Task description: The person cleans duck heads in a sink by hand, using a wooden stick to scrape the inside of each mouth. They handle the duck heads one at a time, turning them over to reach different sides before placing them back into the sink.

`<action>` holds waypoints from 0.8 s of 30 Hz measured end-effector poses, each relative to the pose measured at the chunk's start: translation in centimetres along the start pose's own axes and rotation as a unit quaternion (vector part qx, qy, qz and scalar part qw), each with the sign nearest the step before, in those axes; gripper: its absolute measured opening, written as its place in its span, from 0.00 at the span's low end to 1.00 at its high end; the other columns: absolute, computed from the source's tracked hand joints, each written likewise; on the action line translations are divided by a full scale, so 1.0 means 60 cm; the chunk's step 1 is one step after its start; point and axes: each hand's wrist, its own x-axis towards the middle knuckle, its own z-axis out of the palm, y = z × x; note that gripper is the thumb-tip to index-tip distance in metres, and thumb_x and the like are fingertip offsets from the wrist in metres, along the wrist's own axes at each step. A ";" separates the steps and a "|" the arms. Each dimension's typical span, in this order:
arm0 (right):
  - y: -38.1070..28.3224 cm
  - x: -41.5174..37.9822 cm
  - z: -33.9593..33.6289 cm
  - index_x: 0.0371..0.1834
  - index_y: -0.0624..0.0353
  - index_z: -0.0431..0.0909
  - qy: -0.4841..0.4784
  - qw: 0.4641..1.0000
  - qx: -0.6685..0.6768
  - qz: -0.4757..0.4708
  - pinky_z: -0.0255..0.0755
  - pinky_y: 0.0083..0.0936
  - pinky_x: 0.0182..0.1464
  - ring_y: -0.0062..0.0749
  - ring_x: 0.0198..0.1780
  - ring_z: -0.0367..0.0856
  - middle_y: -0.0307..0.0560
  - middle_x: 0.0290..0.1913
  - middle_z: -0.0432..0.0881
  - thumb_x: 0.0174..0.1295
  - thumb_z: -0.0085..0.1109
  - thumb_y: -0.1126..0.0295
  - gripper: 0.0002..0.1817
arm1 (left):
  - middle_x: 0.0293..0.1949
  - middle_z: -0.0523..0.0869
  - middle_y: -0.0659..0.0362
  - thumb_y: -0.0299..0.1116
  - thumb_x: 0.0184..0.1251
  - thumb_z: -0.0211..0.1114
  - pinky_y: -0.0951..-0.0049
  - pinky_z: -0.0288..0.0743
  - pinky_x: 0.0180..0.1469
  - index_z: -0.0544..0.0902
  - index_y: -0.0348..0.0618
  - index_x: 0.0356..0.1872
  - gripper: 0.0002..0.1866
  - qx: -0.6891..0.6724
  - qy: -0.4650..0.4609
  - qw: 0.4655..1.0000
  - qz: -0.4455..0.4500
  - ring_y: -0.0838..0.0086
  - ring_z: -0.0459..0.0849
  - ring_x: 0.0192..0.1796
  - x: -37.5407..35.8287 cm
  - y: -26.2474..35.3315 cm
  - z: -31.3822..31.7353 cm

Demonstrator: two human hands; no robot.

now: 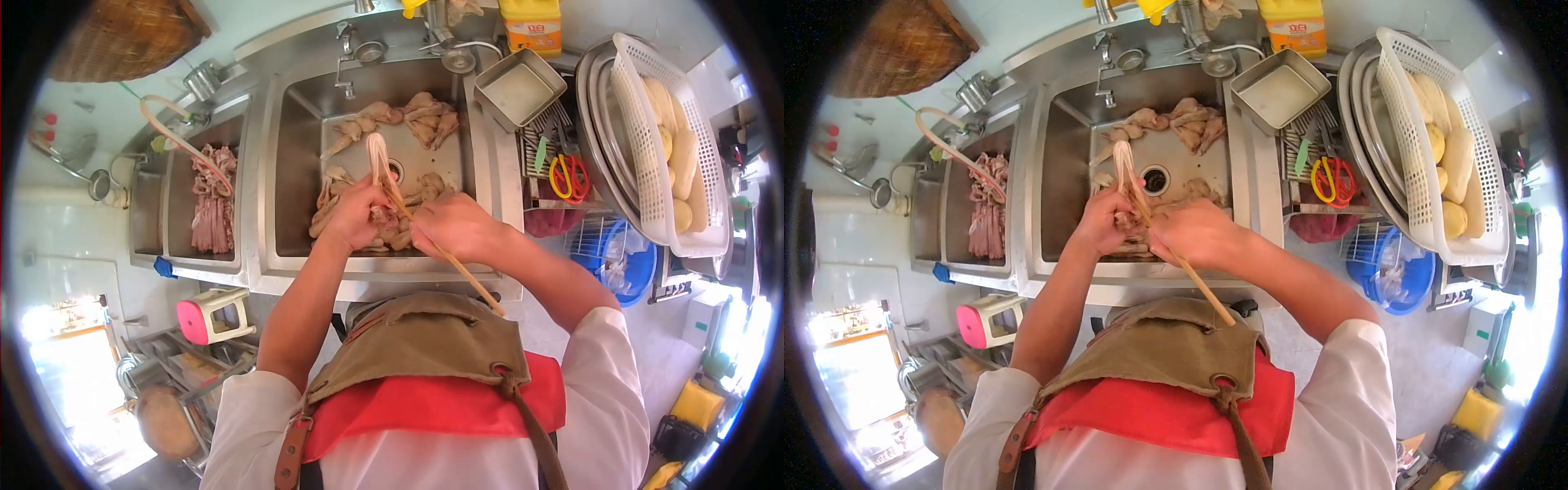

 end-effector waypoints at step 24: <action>0.029 0.039 0.108 0.23 0.64 0.70 0.176 0.922 0.288 0.189 0.67 0.37 0.24 0.41 0.18 0.72 0.53 0.20 0.73 0.67 0.45 0.67 0.15 | 0.32 0.79 0.59 0.22 0.63 0.50 0.73 0.73 0.31 0.75 0.40 0.48 0.13 0.099 0.018 0.992 0.078 0.74 0.77 0.30 0.000 -0.023 -0.069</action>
